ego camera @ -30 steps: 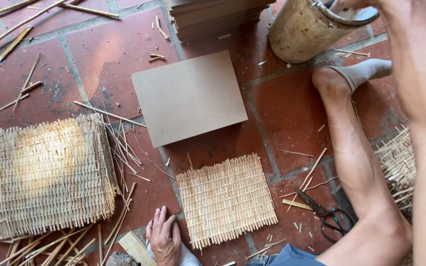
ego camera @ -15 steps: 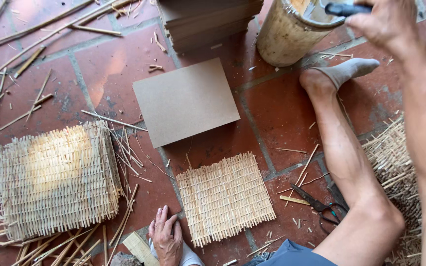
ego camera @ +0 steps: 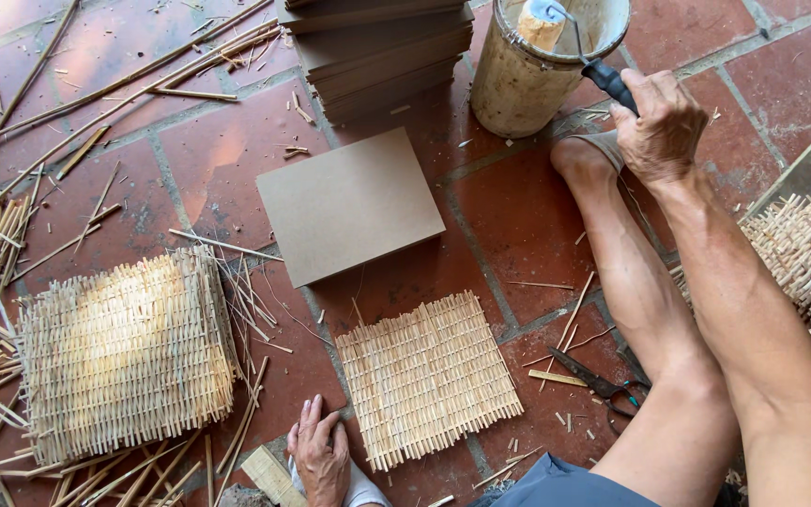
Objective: The person weaves thin bamboo strips into a small mat, then applies glue to a cardboard square using a roller and presses the mat onto it. The person repeats this process with another mat, stacking the finished units.
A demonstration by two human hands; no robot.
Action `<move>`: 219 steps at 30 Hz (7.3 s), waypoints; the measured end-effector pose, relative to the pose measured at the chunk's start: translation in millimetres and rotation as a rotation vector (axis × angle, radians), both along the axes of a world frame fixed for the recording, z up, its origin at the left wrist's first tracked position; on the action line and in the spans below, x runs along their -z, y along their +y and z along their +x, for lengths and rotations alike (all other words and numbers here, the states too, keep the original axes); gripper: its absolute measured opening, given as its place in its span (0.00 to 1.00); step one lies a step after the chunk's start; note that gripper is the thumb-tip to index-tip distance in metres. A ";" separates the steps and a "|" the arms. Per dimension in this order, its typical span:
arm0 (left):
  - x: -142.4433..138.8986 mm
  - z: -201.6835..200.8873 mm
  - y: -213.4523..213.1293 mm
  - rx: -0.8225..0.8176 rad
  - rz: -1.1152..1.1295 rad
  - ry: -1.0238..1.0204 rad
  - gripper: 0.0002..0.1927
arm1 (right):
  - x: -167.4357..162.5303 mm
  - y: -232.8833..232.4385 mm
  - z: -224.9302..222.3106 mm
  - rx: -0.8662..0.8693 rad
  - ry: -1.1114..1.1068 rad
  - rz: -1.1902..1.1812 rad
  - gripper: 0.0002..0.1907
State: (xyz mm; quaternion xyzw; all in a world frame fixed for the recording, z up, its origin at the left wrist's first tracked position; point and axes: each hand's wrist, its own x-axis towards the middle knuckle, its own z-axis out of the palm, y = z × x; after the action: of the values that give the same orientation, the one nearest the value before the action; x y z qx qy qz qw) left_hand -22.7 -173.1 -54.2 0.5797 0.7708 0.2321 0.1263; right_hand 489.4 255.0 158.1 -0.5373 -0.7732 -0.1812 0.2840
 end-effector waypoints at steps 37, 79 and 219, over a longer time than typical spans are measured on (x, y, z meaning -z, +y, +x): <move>-30.1 7.7 5.8 0.069 0.010 0.011 0.11 | 9.7 -13.8 32.0 -0.362 1.995 -1.044 0.14; -36.3 17.3 5.4 0.027 0.078 -0.144 0.10 | 0.4 31.4 -131.2 -0.471 -0.456 -0.447 0.13; -30.2 15.6 5.2 0.036 0.095 -0.176 0.09 | 42.8 18.7 -103.9 -0.188 -0.356 -0.948 0.25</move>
State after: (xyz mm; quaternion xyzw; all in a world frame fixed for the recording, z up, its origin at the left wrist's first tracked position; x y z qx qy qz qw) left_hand -7.1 -168.0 -24.0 0.5763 0.7343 0.3160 0.1702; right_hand 385.5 273.7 115.3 -0.4962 -0.8515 0.1270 -0.1118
